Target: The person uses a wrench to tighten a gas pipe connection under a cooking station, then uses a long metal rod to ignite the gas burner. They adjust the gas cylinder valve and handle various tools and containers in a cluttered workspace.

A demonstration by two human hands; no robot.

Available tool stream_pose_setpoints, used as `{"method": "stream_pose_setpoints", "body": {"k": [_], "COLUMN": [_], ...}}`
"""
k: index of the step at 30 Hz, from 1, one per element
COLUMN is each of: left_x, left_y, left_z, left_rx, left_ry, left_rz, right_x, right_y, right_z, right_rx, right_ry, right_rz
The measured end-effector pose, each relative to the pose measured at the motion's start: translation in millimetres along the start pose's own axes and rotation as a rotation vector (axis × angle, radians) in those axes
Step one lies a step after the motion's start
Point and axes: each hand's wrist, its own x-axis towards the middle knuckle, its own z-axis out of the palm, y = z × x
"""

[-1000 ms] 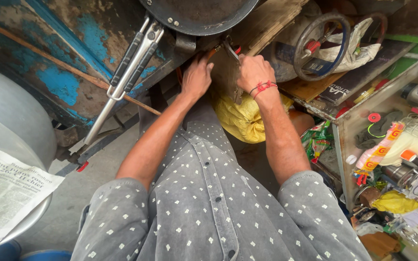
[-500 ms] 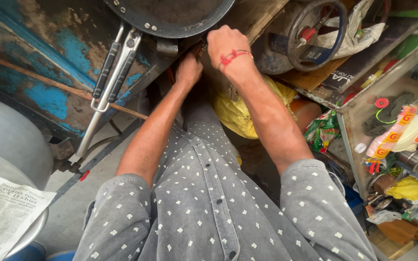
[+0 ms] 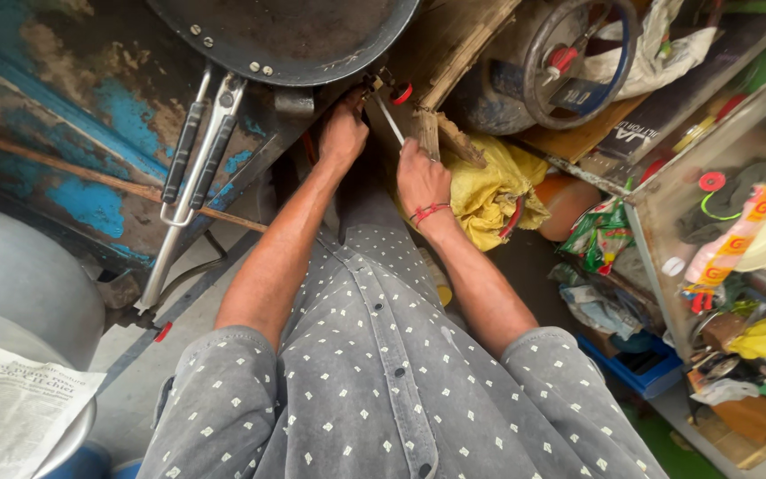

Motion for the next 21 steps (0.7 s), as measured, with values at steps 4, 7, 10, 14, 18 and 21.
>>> {"method": "stream_pose_setpoints", "body": {"k": [4, 7, 10, 14, 18, 21], "left_x": [1, 1, -3, -10, -12, -16], "left_y": [-8, -8, -7, -2, 4, 7], "left_z": [-3, -3, -7, -10, -14, -16], "left_rx": [0.035, 0.065, 0.077, 0.133, 0.118, 0.098], "left_ry": [0.017, 0.036, 0.025, 0.091, 0.041, 0.081], "left_rz": [0.04, 0.065, 0.048, 0.082, -0.038, 0.105], "right_x": [2, 15, 30, 71, 122, 145], "right_y": [26, 43, 46, 41, 33, 18], "right_z": [51, 103, 166, 244, 291, 309], "right_rx": [0.102, 0.222, 0.384, 0.599, 0.601, 0.65], "right_ry": [0.032, -0.031, 0.033, 0.065, 0.069, 0.07], "right_rz": [0.062, 0.168, 0.164, 0.146, -0.027, -0.09]}}
